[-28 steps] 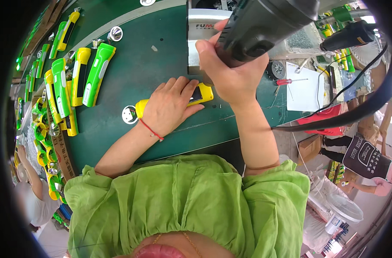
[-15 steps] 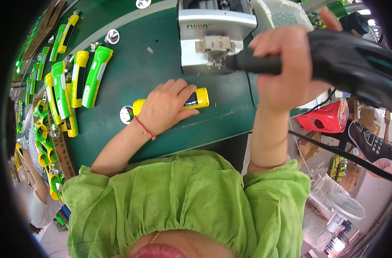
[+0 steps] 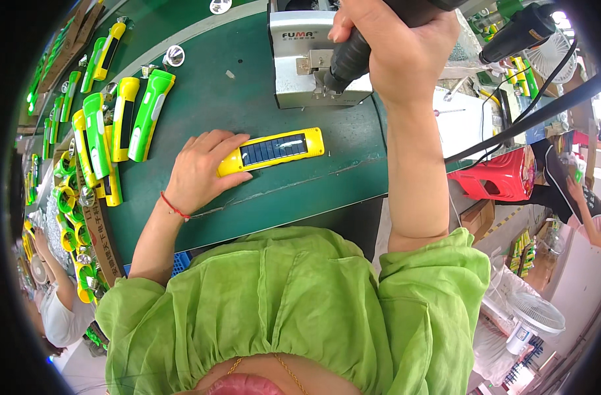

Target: Assembling components of solar-powered flashlights at an industrial assembly line station.

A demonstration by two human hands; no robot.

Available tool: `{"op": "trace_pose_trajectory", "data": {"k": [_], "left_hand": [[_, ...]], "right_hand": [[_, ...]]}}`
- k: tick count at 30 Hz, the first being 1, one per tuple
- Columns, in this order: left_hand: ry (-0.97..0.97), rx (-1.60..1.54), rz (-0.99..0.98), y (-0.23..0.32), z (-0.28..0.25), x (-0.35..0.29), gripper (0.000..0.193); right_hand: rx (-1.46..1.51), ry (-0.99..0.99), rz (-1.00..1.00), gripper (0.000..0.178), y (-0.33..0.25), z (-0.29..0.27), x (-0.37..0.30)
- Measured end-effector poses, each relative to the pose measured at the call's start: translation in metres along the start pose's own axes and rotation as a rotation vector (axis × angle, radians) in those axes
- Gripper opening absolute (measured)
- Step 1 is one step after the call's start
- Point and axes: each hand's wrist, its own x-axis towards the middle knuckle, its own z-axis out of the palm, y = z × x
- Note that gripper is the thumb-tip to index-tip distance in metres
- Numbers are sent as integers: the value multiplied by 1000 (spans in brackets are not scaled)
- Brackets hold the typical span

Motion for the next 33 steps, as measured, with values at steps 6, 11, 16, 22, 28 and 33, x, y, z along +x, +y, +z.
{"op": "trace_pose_trajectory", "data": {"k": [6,11,16,22,28,33], "left_hand": [[127,-13,-3,5,10,2,53],[118,-35,-19,4,11,4,55],[123,-21,-21,5,13,3,55],[129,-12,-16,4,14,2,56],[130,-11,-7,4,12,1,56],[124,-26,-2,5,9,1,61]], "right_hand": [[37,30,81,45,-20,-9,-33],[-15,60,13,49,-26,-3,-69],[23,128,-7,42,-21,-1,-82],[-86,120,1,41,-5,0,-100],[-46,133,51,41,-7,7,-111],[-246,-13,71,44,-10,3,-107]]}}
